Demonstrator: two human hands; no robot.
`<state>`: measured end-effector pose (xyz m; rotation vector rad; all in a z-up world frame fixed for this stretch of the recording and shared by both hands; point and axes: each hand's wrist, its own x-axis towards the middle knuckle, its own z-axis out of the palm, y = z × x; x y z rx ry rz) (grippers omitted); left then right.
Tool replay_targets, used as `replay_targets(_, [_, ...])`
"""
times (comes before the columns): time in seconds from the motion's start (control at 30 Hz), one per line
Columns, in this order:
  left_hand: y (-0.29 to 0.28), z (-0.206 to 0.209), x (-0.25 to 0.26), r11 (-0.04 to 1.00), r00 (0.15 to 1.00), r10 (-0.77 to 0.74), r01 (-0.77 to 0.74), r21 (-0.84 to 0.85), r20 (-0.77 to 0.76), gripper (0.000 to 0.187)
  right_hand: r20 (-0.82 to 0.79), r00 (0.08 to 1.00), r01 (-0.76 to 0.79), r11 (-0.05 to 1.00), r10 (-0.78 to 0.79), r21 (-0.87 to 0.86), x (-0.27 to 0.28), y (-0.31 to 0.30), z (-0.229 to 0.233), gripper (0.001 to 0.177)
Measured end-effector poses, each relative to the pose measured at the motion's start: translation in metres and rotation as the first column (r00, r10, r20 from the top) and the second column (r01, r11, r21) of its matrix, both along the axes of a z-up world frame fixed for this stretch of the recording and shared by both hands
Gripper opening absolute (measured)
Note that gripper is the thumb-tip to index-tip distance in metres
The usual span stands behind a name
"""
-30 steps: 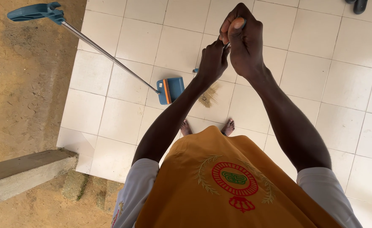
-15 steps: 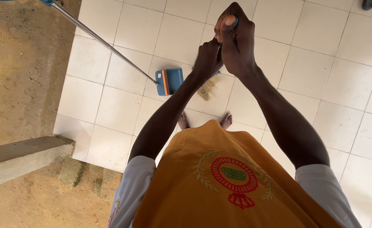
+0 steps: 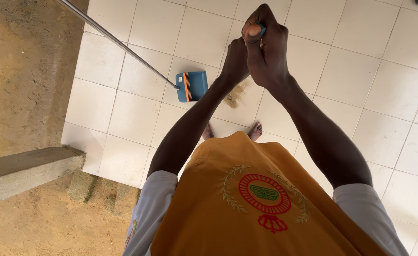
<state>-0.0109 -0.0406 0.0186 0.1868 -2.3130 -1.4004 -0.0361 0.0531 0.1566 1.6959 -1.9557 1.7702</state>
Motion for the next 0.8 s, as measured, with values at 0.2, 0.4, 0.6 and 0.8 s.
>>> replay_targets(0.2, [0.0, -0.024, 0.0, 1.0, 0.996, -0.018, 0.019, -0.001, 0.087, 0.02, 0.089, 0.995, 0.032, 0.999, -0.035, 0.037, 0.002, -0.001, -0.013, 0.055])
replay_targets(0.4, [0.004, 0.002, 0.013, 0.997, 0.997, -0.045, 0.041, 0.06, 0.069, 0.016, 0.107, 0.993, 0.042, 0.999, -0.043, 0.012, 0.011, 0.001, 0.0, 0.054])
replay_targets(0.6, [0.007, 0.038, 0.02, 0.994, 0.992, -0.09, 0.084, 0.075, 0.084, 0.017, 0.088, 0.992, 0.089, 0.996, -0.088, -0.003, 0.014, 0.007, 0.021, 0.055])
replay_targets(0.8, [0.018, 0.029, 0.009, 0.995, 0.994, -0.097, 0.099, 0.022, -0.05, 0.011, 0.034, 0.992, 0.118, 0.993, -0.118, 0.005, 0.01, 0.021, 0.031, 0.054])
